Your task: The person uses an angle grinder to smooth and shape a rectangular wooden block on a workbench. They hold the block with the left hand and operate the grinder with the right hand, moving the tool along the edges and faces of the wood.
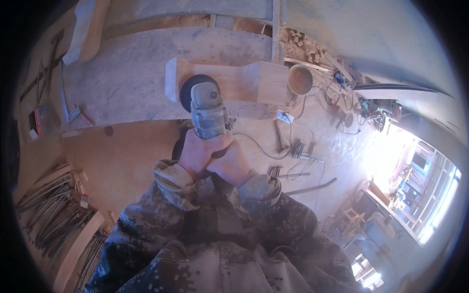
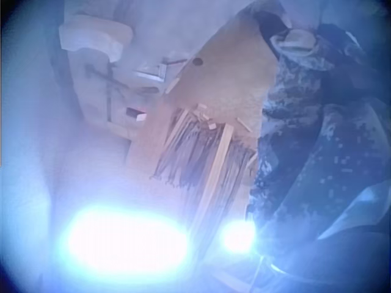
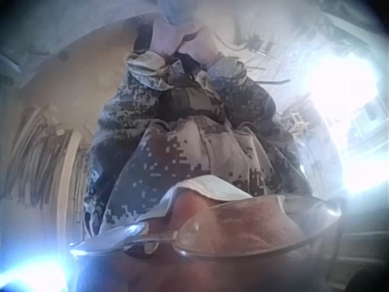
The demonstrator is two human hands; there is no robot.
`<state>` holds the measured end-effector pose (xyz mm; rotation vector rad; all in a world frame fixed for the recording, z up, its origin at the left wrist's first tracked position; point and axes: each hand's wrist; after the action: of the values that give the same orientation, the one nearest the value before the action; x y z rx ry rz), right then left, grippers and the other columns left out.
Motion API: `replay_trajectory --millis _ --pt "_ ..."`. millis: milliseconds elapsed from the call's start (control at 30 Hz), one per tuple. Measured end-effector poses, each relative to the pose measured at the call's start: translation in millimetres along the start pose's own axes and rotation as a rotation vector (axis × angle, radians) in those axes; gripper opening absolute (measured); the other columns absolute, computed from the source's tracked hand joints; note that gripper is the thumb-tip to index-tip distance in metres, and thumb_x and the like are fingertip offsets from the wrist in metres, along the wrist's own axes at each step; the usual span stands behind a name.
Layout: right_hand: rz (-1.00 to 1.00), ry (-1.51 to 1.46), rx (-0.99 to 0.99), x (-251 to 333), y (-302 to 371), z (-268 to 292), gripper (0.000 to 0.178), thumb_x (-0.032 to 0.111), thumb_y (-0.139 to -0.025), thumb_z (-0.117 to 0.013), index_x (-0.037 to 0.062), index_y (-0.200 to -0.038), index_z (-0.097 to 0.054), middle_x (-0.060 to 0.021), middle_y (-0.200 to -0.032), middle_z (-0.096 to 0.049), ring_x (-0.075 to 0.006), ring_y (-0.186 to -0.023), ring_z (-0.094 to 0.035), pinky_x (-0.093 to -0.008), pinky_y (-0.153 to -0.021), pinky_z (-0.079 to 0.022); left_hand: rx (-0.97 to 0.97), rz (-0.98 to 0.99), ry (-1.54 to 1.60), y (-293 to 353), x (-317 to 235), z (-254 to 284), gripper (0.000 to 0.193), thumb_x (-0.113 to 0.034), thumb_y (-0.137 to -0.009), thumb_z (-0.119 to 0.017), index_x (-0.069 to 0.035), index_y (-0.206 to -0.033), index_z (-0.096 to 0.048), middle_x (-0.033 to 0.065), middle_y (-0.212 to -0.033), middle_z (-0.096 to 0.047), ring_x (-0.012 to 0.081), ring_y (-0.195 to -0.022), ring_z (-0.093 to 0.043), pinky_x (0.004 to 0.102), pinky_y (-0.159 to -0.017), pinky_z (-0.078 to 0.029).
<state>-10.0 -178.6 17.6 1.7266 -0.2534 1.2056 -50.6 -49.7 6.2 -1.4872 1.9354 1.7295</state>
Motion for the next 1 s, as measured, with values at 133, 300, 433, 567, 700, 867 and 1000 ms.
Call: replay_trajectory --millis 133,300,433,567,700,867,1000 --pt "-0.016 0.039 -0.014 -5 2 3 0.051 0.014 -0.074 -0.091 -0.0031 -0.117 -0.071 -0.0093 -0.111 -0.075 -0.0159 -0.103 -0.071 -0.0341 -0.089 -0.057 0.020 0.010 -0.042 -2 5 1 0.020 -0.016 -0.085 -0.084 -0.004 -0.097 -0.074 0.0038 -0.090 -0.074 0.0119 -0.080 -0.068 0.0324 -0.074 -0.055" --pt "-0.048 0.022 -0.011 -8 4 6 0.049 0.008 -0.073 -0.086 -0.0025 -0.118 -0.068 -0.0088 -0.110 -0.073 -0.0157 -0.102 -0.070 -0.0336 -0.087 -0.058 0.117 0.041 0.163 -7 10 -3 0.021 -0.014 -0.086 -0.083 -0.004 -0.102 -0.074 0.0045 -0.095 -0.074 0.0130 -0.083 -0.069 0.0328 -0.076 -0.055" --pt "-0.044 0.033 -0.043 -10 7 9 0.050 0.005 -0.073 -0.080 -0.0018 -0.120 -0.063 -0.0098 -0.108 -0.071 -0.0176 -0.103 -0.069 -0.0334 -0.086 -0.057 0.224 0.068 0.252 -14 18 -7 0.021 -0.012 -0.086 -0.083 -0.004 -0.104 -0.074 0.0044 -0.096 -0.074 0.0134 -0.084 -0.069 0.0330 -0.077 -0.056" --pt "-0.065 0.067 0.023 -1 10 11 0.054 0.004 -0.073 -0.080 -0.0010 -0.123 -0.061 -0.0102 -0.111 -0.071 -0.0178 -0.104 -0.069 -0.0336 -0.087 -0.057 0.159 0.072 0.186 -7 12 -9 0.020 -0.011 -0.086 -0.083 -0.003 -0.103 -0.074 0.0042 -0.096 -0.074 0.0133 -0.084 -0.069 0.0326 -0.077 -0.056" --pt "-0.030 -0.001 0.033 2 9 6 0.054 0.007 -0.074 -0.084 -0.0018 -0.123 -0.064 -0.0097 -0.112 -0.072 -0.0170 -0.104 -0.069 -0.0339 -0.088 -0.057 0.089 0.053 0.134 2 1 -5 0.020 -0.012 -0.085 -0.083 -0.003 -0.101 -0.074 0.0045 -0.095 -0.074 0.0132 -0.082 -0.070 0.0322 -0.076 -0.056" --pt "0.036 0.014 -0.001 -8 4 2 0.050 0.012 -0.075 -0.090 -0.0033 -0.118 -0.070 -0.0086 -0.111 -0.074 -0.0153 -0.103 -0.070 -0.0338 -0.090 -0.057 0.053 0.017 0.098 5 -3 -2 0.022 -0.013 -0.085 -0.084 -0.004 -0.102 -0.074 0.0045 -0.094 -0.074 0.0136 -0.081 -0.070 0.0326 -0.076 -0.056" --pt "-0.030 -0.012 0.027 -2 4 3 0.049 0.011 -0.074 -0.090 -0.0034 -0.117 -0.070 -0.0083 -0.110 -0.074 -0.0152 -0.104 -0.070 -0.0336 -0.090 -0.057 0.058 0.051 0.135 -2 11 -1 0.023 -0.013 -0.085 -0.084 -0.004 -0.103 -0.073 0.0043 -0.094 -0.073 0.0138 -0.081 -0.070 0.0326 -0.076 -0.056"
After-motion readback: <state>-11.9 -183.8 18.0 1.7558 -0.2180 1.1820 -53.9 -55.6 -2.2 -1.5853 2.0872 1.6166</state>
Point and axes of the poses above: each hand's wrist, its own y-axis away from the middle knuckle, its own z-axis out of the back of the hand, x = y × z
